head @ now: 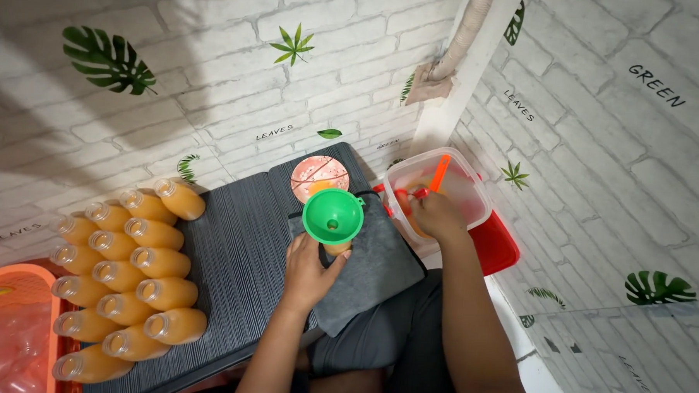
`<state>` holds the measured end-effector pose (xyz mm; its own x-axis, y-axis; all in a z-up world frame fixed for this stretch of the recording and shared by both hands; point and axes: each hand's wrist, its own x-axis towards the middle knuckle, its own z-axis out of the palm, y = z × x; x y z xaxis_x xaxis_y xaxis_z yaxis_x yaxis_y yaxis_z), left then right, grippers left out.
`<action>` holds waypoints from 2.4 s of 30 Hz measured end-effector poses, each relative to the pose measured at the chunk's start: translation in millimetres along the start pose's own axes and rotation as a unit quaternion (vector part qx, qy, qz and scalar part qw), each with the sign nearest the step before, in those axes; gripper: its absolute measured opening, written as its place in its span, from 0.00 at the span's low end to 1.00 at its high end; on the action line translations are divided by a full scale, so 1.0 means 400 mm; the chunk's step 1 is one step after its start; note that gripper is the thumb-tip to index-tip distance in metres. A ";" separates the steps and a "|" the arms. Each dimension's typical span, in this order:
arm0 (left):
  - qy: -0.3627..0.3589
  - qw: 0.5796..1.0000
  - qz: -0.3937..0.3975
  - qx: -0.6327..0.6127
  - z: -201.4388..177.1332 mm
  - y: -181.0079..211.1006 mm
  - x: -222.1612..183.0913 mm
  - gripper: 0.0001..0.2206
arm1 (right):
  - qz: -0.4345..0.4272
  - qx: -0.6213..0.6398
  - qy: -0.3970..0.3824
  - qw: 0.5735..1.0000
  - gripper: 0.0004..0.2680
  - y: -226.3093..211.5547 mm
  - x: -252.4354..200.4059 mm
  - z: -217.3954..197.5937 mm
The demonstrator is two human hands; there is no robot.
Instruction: The person scoops orange liquid from a large container using a red ladle and pours it into clear plastic bottles via a green funnel. After filling each bottle, they place it on a tray with other filled bottles. The person repeats this process for multiple bottles.
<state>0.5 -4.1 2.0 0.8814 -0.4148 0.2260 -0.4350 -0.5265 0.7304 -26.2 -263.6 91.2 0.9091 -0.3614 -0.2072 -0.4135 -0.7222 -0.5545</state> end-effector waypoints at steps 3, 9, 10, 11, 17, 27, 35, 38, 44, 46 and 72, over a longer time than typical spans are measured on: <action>0.007 1.000 0.013 0.001 0.000 0.002 0.001 0.27 | 0.019 0.016 -0.014 1.000 0.15 0.041 0.024 0.034; 0.004 1.000 0.006 -0.007 -0.001 0.005 0.002 0.28 | 0.026 0.088 0.049 0.995 0.13 0.086 0.046 0.059; 0.003 1.000 0.005 -0.006 -0.003 0.007 0.005 0.28 | 0.026 0.088 0.048 0.995 0.13 0.078 0.042 0.046; 0.005 1.000 0.009 -0.003 -0.004 0.008 0.003 0.28 | 0.028 0.096 0.054 0.994 0.14 0.071 0.036 0.034; 0.004 1.000 0.012 -0.004 -0.005 0.011 0.000 0.28 | 0.015 0.208 0.154 0.966 0.15 0.046 0.008 0.005; 0.009 1.000 0.016 -0.005 -0.001 0.002 0.001 0.29 | -0.062 0.305 0.336 0.889 0.09 0.069 0.021 0.026; 0.004 1.000 0.008 -0.015 -0.003 0.002 -0.005 0.29 | -0.128 0.353 0.394 0.839 0.10 0.064 0.013 0.023; 0.006 1.000 0.010 -0.019 -0.003 0.001 0.002 0.29 | -0.156 0.371 0.408 0.819 0.10 0.071 0.025 0.020; 0.006 1.000 0.004 -0.003 0.013 -0.026 -0.007 0.29 | -0.207 0.408 0.399 0.795 0.09 0.050 -0.009 0.017; 0.009 1.000 0.004 0.001 0.012 -0.027 -0.006 0.29 | -0.223 0.413 0.394 0.790 0.09 0.033 -0.029 0.015; 0.032 0.999 0.034 -0.010 -0.015 0.001 -0.007 0.27 | -0.336 0.348 0.328 0.812 0.10 -0.062 -0.124 0.045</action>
<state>-1.0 1.0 5.6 0.8599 -0.4011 0.3158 -0.4914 -0.4827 0.7250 -60.0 -217.2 100.5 0.6002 -0.4255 0.6773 0.5001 -0.4612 -0.7329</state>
